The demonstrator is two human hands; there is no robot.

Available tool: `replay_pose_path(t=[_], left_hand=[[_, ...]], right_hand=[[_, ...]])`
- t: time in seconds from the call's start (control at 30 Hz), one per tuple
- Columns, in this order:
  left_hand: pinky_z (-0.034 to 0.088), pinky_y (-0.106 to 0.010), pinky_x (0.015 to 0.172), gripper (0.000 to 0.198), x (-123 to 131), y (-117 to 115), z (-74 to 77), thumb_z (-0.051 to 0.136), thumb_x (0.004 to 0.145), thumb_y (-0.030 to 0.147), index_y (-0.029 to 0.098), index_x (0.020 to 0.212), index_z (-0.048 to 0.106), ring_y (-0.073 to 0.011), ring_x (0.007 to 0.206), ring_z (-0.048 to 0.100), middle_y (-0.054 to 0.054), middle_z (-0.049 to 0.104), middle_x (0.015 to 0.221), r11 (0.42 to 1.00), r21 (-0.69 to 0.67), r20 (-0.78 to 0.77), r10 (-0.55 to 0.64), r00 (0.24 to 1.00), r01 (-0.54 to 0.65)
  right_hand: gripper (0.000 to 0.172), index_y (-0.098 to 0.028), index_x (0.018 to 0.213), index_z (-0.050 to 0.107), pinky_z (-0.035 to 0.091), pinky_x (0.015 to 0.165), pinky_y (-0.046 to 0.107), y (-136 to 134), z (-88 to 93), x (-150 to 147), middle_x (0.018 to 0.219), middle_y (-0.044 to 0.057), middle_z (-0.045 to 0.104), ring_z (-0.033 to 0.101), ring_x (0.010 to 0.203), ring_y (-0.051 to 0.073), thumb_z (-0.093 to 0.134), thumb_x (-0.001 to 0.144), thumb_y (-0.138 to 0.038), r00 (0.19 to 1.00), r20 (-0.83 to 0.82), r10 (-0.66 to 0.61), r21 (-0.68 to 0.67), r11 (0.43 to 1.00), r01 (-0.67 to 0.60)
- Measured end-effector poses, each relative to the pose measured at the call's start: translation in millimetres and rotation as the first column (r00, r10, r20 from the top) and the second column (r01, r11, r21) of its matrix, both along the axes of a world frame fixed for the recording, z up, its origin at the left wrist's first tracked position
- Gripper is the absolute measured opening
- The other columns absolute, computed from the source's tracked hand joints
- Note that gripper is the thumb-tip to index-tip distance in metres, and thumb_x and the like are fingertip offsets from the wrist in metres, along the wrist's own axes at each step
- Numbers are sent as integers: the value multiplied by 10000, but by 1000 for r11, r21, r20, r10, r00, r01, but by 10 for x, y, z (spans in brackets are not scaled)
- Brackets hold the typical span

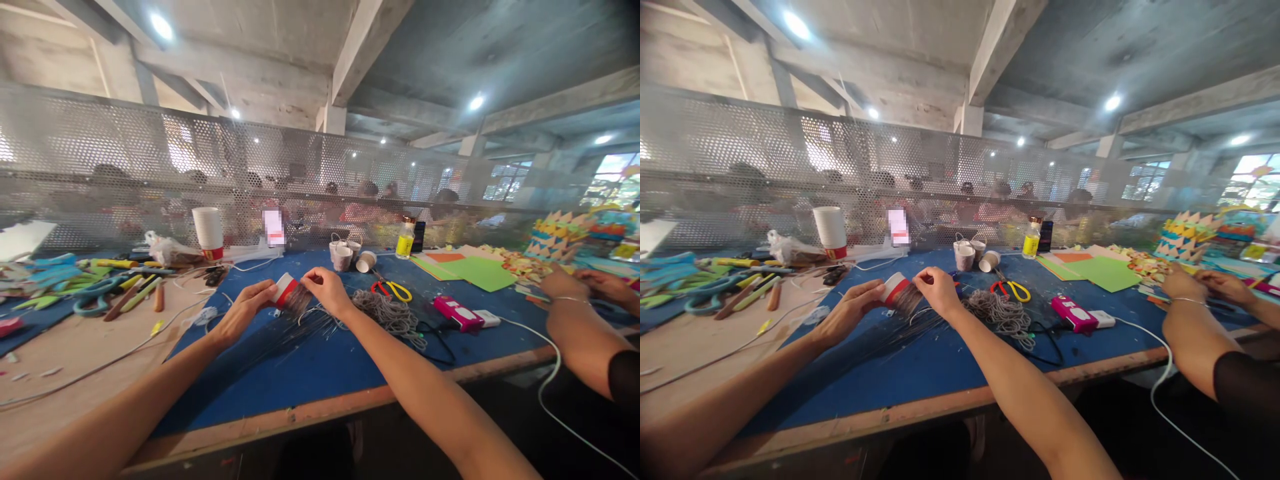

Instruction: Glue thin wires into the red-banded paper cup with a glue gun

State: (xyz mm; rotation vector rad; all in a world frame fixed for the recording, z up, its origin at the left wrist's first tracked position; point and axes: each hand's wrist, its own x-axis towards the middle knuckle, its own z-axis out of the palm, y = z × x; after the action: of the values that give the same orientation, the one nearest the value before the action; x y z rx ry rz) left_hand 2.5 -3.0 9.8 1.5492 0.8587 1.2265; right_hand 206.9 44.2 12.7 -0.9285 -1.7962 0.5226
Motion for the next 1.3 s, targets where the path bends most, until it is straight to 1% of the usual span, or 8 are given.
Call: replay_pose_path(t=[0.13, 0.2, 0.4, 0.6, 0.77, 0.9, 1.07, 1.3], left_hand=[[500, -332, 862, 268, -31, 40, 13, 631, 838, 432, 170, 824, 683, -193, 836, 574, -25, 633, 858, 1000, 25, 76, 9, 997, -11], [501, -333, 870, 272, -51, 55, 25, 654, 822, 426, 156, 811, 681, -194, 859, 570, -28, 628, 863, 998, 41, 112, 38, 993, -42], [506, -342, 862, 285, -74, 52, 52, 672, 808, 433, 151, 763, 662, -185, 824, 568, -17, 616, 813, 995, 50, 150, 74, 986, -83], [474, -345, 902, 265, -90, 68, 42, 664, 811, 421, 160, 843, 697, -205, 900, 599, -34, 675, 903, 995, 57, 95, 76, 993, -81], [419, -341, 940, 306, -100, 41, 80, 629, 833, 431, 175, 977, 713, -236, 978, 603, -50, 711, 992, 983, 132, -27, 129, 991, -124], [427, -315, 869, 305, -99, 6, 109, 625, 826, 447, 183, 931, 736, -227, 881, 618, -37, 725, 908, 980, 153, -110, 142, 984, -125], [438, -289, 780, 272, -114, 53, 74, 658, 801, 428, 181, 884, 735, -201, 785, 621, -31, 725, 853, 984, 135, -103, 134, 986, -120], [458, -313, 818, 267, -104, 76, 59, 685, 791, 418, 177, 900, 725, -215, 812, 652, -45, 748, 881, 982, 139, -76, 137, 988, -125]], right_hand=[[318, -186, 920, 707, 462, 851, 275, -41, 51, 19, 913, 46, 710, 638, 869, 161, 479, 948, -407, 1000, 4, 14, 31, 999, -14], [387, -197, 1019, 692, 450, 894, 281, -66, 71, 31, 1013, 51, 710, 636, 958, 165, 435, 965, -482, 998, -19, 56, -14, 998, -57], [579, -187, 1207, 597, 488, 876, 307, -41, -7, 5, 1107, 91, 681, 640, 1004, 192, 593, 829, -624, 985, -20, 171, -214, 962, -171], [676, -168, 1265, 535, 527, 859, 324, -81, -12, -29, 1154, 120, 656, 656, 976, 190, 726, 742, -550, 969, -85, 231, -215, 946, -244], [612, -195, 1246, 553, 518, 905, 365, -157, 32, -22, 1181, 108, 646, 647, 998, 202, 756, 734, -463, 987, 36, 155, -55, 987, -153], [548, -219, 1225, 571, 488, 961, 386, -157, 18, -29, 1191, 97, 633, 619, 1066, 226, 755, 746, -412, 986, 141, 88, 125, 986, -106], [477, -232, 1193, 565, 470, 975, 370, -133, 0, -20, 1183, 82, 610, 607, 1069, 216, 743, 773, -367, 982, 184, 33, 217, 974, -73], [106, -228, 960, 639, 434, 968, 364, -177, 60, 5, 1048, 55, 623, 576, 1078, 210, 663, 857, -233, 970, 238, -36, 367, 929, -56]])
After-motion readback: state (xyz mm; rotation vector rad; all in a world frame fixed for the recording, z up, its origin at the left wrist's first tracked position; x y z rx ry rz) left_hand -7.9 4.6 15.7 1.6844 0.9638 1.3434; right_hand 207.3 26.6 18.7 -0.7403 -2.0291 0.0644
